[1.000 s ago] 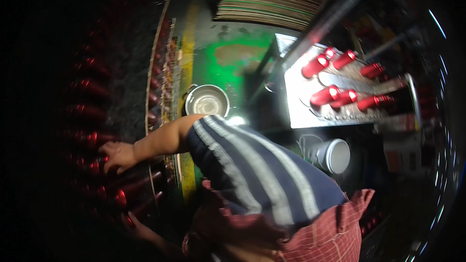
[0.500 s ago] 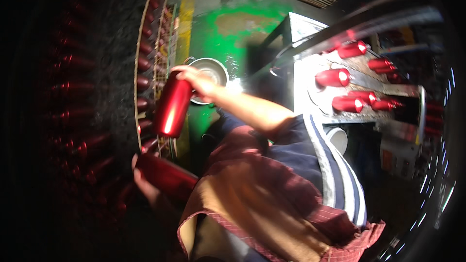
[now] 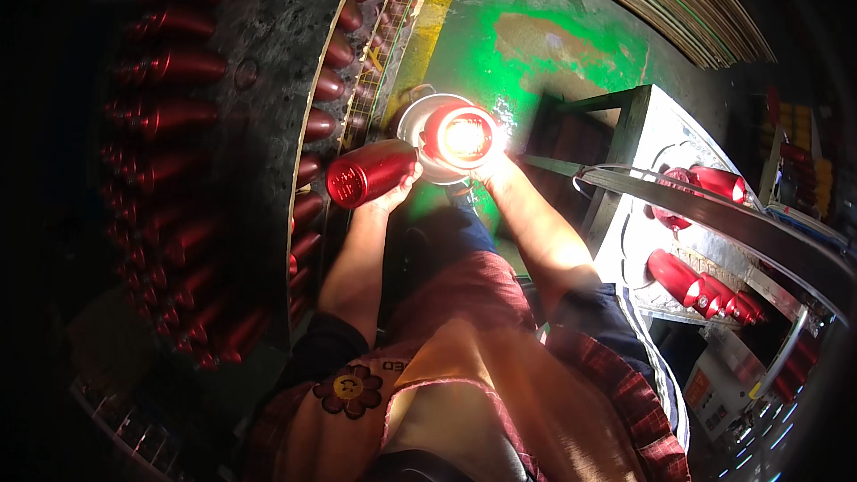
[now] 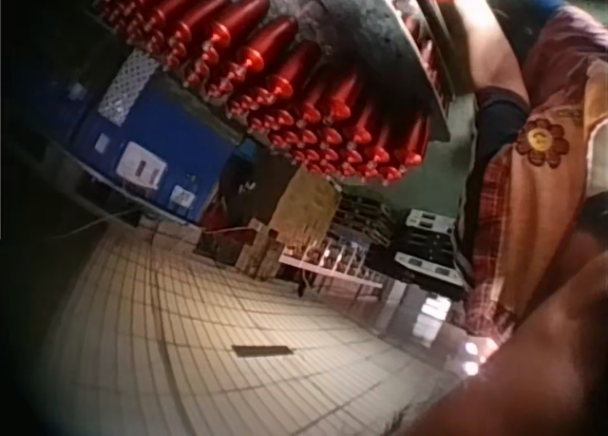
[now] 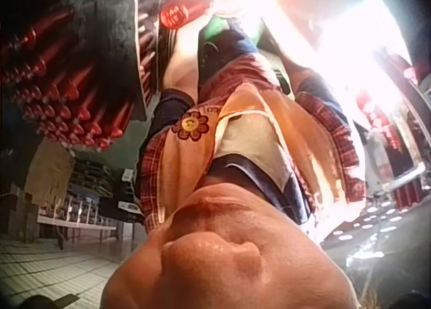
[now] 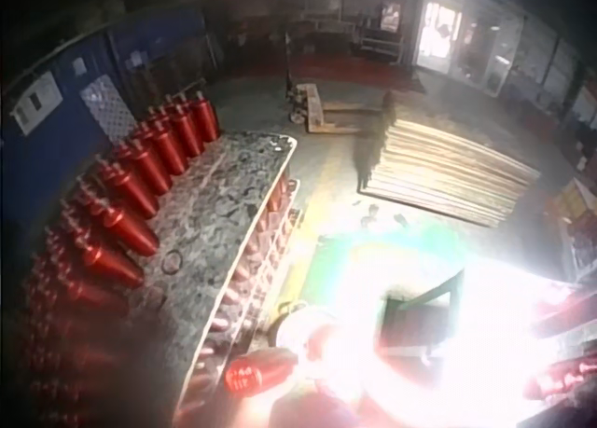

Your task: The person repeatedly picks up red cylindrical cans from a rack and places them into a metal tray with circular indentations. The person handles the cans one or two at a time, moving them between the rack and the tray in a repetitive cycle.

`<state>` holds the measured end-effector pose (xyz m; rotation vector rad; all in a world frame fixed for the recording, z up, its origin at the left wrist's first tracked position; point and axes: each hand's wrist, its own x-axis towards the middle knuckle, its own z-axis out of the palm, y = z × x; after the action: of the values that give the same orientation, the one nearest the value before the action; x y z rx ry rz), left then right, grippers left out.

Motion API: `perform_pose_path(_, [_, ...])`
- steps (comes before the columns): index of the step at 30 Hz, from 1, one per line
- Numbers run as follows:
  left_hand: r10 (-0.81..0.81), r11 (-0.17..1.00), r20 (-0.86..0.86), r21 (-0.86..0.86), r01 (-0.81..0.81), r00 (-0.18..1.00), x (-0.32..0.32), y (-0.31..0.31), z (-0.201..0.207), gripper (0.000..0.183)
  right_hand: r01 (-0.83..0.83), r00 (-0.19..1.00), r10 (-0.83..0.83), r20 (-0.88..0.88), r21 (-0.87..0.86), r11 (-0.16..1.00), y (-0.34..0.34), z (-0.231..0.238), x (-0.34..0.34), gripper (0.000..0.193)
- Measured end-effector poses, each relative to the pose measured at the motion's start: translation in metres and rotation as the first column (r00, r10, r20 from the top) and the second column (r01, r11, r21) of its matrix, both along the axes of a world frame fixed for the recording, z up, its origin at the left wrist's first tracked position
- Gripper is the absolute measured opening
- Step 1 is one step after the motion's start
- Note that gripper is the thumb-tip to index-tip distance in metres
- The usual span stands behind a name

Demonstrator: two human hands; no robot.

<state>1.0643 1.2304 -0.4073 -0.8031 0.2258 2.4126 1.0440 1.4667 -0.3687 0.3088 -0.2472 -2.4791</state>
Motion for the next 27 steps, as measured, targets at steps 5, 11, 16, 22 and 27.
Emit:
perform_pose_path(5, [-0.012,0.992,0.047,0.128,0.006,0.999,-0.011,-0.004,0.009,0.044,-0.039,0.995,-0.013,0.095,0.523,0.851,0.000,0.011,0.000,0.033])
perform_pose_path(11, [-0.147,0.899,0.032,0.421,0.120,0.989,-0.008,-0.005,-0.011,0.046,0.164,0.923,0.175,-0.343,0.761,0.628,0.008,-0.018,0.003,0.042])
perform_pose_path(16, [-0.498,0.749,-0.334,-0.631,0.203,0.800,-0.026,-0.037,0.064,0.039,0.114,0.977,-0.206,0.056,0.678,0.726,0.035,0.047,-0.042,0.039])
perform_pose_path(22, [-0.379,0.204,-0.654,-0.750,-0.630,0.655,-0.086,-0.112,0.249,0.028,0.869,0.478,0.254,-0.841,0.412,-0.274,-0.028,0.208,-0.200,0.039])
perform_pose_path(27, [-0.677,-0.559,-0.396,-0.272,-0.783,0.620,-0.165,-0.083,0.254,0.036,0.880,0.324,0.681,-0.656,-0.055,-0.471,-0.141,0.213,-0.279,0.043])
